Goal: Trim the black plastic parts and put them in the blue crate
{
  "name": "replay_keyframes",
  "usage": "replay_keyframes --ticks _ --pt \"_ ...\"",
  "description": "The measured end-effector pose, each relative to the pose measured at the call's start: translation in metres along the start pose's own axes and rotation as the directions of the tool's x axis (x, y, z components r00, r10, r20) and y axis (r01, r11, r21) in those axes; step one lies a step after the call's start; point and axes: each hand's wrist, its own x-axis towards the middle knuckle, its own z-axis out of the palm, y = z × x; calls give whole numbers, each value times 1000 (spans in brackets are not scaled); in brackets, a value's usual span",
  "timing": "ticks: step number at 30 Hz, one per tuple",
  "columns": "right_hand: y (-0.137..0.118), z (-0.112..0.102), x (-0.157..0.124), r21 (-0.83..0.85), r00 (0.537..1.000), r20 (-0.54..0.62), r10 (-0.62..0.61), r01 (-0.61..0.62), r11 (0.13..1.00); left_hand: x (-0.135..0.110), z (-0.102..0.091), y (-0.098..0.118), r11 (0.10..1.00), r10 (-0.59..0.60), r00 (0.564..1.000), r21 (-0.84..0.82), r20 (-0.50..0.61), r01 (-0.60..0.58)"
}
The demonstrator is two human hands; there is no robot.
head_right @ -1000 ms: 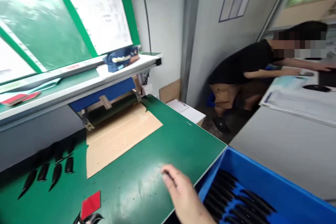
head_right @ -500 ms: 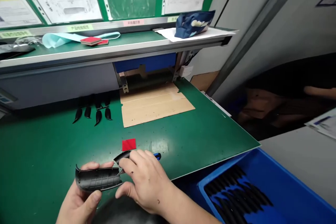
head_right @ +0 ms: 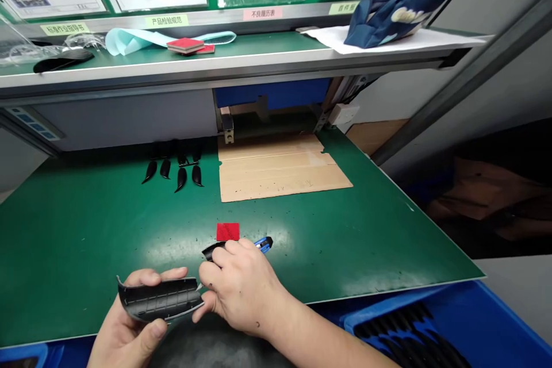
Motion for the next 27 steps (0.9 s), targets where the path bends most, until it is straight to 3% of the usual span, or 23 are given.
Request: replay_keyframes --ticks 4,6,10,12,16,19,22,27 --pt "10 6 3 68 998 36 -56 54 996 -1 4 -2 999 34 999 42 -19 -33" --pt "16 6 4 218 992 90 -89 68 974 -1 7 -3 996 60 998 64 -28 -58" --pt "28 7 4 631 956 209 -208 31 775 1 14 -6 993 95 994 72 -49 -92" --pt "36 11 1 679 952 233 -198 -14 734 4 15 -9 995 91 994 57 -64 -88" --pt "56 33 -8 439 966 254 53 -164 884 12 10 -14 997 71 995 -16 -70 -73" --pt "66 58 -13 257 955 243 169 -231 938 18 7 -17 996 35 998 -81 -57 -39" --pt "69 81 -15 172 952 249 178 -224 959 23 9 -16 985 -26 999 -173 -40 19" --pt "70 97 -17 156 960 232 155 -194 969 35 7 -9 888 -290 955 -389 -66 243"
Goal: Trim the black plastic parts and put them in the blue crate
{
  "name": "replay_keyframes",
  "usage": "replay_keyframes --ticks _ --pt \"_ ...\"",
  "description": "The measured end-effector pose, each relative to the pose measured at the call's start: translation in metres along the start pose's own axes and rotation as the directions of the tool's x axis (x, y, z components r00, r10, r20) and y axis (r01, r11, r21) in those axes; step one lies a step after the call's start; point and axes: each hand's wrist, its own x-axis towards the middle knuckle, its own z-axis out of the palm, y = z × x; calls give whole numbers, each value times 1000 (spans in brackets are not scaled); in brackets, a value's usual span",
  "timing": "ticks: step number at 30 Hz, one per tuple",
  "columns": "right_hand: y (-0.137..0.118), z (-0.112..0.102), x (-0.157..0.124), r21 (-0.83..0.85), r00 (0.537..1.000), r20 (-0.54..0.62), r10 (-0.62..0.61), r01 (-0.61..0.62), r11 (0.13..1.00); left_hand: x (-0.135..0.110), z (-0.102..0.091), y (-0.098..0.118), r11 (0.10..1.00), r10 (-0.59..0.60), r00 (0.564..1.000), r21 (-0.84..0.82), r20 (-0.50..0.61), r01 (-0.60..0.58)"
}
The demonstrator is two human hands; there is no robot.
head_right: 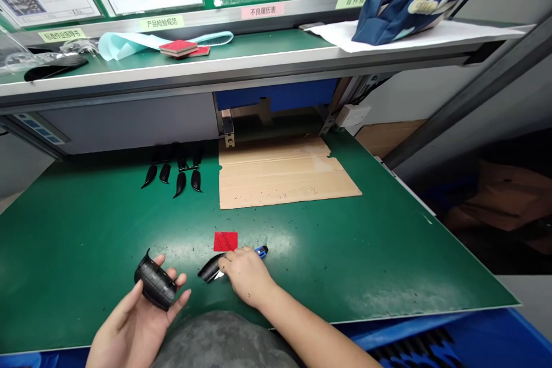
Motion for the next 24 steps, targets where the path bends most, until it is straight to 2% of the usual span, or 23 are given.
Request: replay_keyframes --ticks 3,5,7,8,10,12,14,15,17,19,20,24 --pt "0 -9 -3 64 999 -36 -41 43 997 8 -6 3 999 -39 996 -36 -84 37" --pt "-3 -20 -5 125 994 -59 -95 102 987 12 -10 2 997 -14 986 73 -165 27" --pt "-11 -33 -5 177 984 -75 -160 171 969 14 -10 0 970 -38 980 228 -194 83" --pt "-16 -39 -4 193 978 -84 -193 206 959 13 -9 0 949 -82 984 288 -160 126" --pt "-26 -49 -1 195 956 -121 -267 287 938 11 -5 2 915 -214 977 351 1 200" --pt "-35 -55 2 165 924 -180 -337 367 916 9 0 6 902 -310 933 366 184 228" --pt "-42 -59 5 151 900 -250 -358 401 904 8 2 9 903 -339 898 364 280 227" --pt "-45 -62 5 174 903 -282 -324 380 908 8 2 10 910 -330 897 352 295 219" --pt "-50 -67 3 283 932 -317 -177 271 920 8 -2 10 932 -271 923 314 272 181" --pt "-56 -73 -2 402 961 -276 -26 140 905 6 -6 9 958 -193 957 251 218 137" --pt "-59 -76 -5 432 971 -240 12 96 897 5 -8 8 970 -159 969 215 188 117" --pt "-69 -75 -15 359 987 -159 -34 90 929 -3 -11 1 987 -32 994 163 103 15"
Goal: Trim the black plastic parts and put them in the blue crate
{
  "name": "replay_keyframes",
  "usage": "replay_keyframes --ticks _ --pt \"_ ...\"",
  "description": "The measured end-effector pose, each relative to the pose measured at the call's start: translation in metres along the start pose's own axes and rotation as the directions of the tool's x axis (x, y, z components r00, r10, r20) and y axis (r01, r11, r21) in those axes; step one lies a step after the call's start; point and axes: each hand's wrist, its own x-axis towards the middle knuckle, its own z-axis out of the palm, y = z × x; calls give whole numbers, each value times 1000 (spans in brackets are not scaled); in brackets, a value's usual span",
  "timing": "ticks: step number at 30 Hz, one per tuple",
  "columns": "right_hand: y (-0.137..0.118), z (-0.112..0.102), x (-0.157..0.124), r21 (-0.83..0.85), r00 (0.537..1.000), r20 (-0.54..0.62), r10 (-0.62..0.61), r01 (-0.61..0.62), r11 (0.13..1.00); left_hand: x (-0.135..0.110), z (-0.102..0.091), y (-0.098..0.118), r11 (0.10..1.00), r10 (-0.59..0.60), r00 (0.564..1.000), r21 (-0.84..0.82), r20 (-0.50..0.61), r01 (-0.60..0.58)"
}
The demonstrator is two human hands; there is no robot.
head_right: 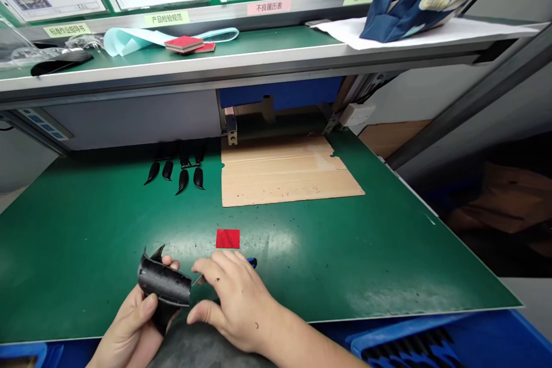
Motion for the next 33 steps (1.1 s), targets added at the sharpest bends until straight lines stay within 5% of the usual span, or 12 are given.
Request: replay_keyframes --ticks 8,20,24,28,33 --pt "0 6 -6 -247 1000 -4 13 -13 969 -7 8 -10 952 238 971 203 -17 -229" --pt "8 9 -9 -438 989 128 -69 118 891 -8 -2 -15 919 252 959 279 130 -279" --pt "15 9 -11 -337 979 173 -105 159 928 -8 -7 -16 884 265 950 352 164 -307" --pt "20 8 -11 26 957 234 -170 169 985 -5 -10 -18 885 270 939 330 214 -329" --pt "16 12 -11 204 992 80 -92 75 976 -6 -2 -19 925 266 954 240 138 -293"
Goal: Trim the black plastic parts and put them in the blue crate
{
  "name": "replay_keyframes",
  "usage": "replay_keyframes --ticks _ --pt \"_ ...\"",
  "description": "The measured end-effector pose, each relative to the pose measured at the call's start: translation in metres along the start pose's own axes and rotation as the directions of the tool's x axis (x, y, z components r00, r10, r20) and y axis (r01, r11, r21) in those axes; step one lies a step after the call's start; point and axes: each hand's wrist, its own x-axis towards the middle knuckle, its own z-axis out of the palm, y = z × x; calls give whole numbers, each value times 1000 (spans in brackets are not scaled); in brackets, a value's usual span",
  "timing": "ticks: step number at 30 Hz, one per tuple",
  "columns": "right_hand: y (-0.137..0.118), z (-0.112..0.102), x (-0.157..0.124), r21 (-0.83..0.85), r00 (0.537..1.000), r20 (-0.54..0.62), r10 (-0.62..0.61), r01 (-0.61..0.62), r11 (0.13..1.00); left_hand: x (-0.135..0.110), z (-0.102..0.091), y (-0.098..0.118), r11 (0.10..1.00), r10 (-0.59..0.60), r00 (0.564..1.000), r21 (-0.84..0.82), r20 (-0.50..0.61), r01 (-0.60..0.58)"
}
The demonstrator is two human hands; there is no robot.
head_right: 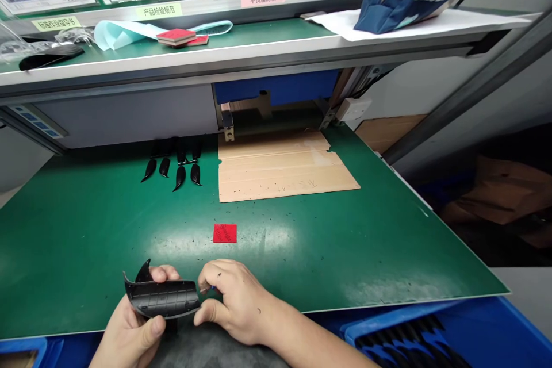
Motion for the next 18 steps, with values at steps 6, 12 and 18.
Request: replay_keyframes --ticks 6,12,18 --pt "-5 -1 1 -63 999 -21 28 -29 998 -1 0 3 999 6 1000 41 -12 -6" --pt "-5 -6 2 387 977 138 161 -203 900 -2 4 10 950 110 994 293 12 -108" --pt "-4 -12 7 110 954 167 250 -270 957 0 5 13 875 126 981 449 147 -180"
